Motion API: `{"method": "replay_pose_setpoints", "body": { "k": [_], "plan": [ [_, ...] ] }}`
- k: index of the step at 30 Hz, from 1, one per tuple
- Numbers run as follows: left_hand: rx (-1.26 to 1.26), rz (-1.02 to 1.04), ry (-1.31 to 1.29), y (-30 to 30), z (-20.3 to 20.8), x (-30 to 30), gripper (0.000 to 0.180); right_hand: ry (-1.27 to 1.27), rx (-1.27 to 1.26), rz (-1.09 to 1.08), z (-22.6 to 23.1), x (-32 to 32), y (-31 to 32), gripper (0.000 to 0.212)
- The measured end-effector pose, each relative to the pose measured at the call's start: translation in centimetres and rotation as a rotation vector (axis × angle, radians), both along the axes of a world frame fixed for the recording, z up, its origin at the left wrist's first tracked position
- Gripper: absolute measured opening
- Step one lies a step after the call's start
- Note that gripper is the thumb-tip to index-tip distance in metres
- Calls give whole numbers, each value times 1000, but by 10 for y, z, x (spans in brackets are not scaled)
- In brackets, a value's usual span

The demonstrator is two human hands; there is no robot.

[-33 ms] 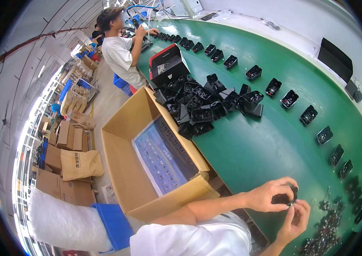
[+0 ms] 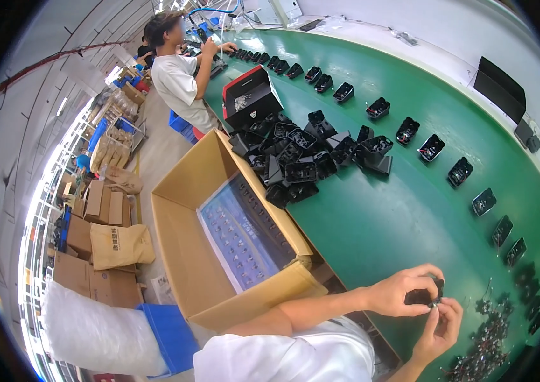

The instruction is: The person assembles small electronic modules into plastic housings by hand, connecting wires to the modules and enclosing them within the housings.

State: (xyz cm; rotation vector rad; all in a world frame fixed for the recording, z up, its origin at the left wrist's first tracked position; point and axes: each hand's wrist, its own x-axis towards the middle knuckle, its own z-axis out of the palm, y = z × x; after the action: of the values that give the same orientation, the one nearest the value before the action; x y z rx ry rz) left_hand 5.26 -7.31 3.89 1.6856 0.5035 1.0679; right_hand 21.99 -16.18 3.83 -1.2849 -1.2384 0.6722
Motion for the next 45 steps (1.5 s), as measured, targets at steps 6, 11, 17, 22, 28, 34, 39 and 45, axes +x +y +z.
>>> {"method": "replay_pose_setpoints", "body": {
  "k": [6,11,17,22,28,34,39,45],
  "plan": [
    [-185,-98,-4,-2,2,-7,19,-101,41,22,4,1,-1,11],
    [-261,-196,-20,-2,-6,-8,15,-289,99,90,26,-1,0,12],
    [-300,-200,-23,-7,-4,-3,16,-304,69,46,17,0,-9,14],
    [-330,-270,41,-9,-8,2,18,-288,61,28,12,4,-16,15],
    [-381,-364,54,-5,-9,6,20,-356,126,93,5,9,-16,15],
    [-143,-100,-7,-2,-3,-1,24,-317,118,-10,-3,5,-10,11],
    [-159,-183,57,-9,-6,-1,40,-249,-5,-17,-5,0,-6,8],
    [-180,-172,42,-11,-10,4,39,-287,3,11,3,4,-3,18]
  ]
}}
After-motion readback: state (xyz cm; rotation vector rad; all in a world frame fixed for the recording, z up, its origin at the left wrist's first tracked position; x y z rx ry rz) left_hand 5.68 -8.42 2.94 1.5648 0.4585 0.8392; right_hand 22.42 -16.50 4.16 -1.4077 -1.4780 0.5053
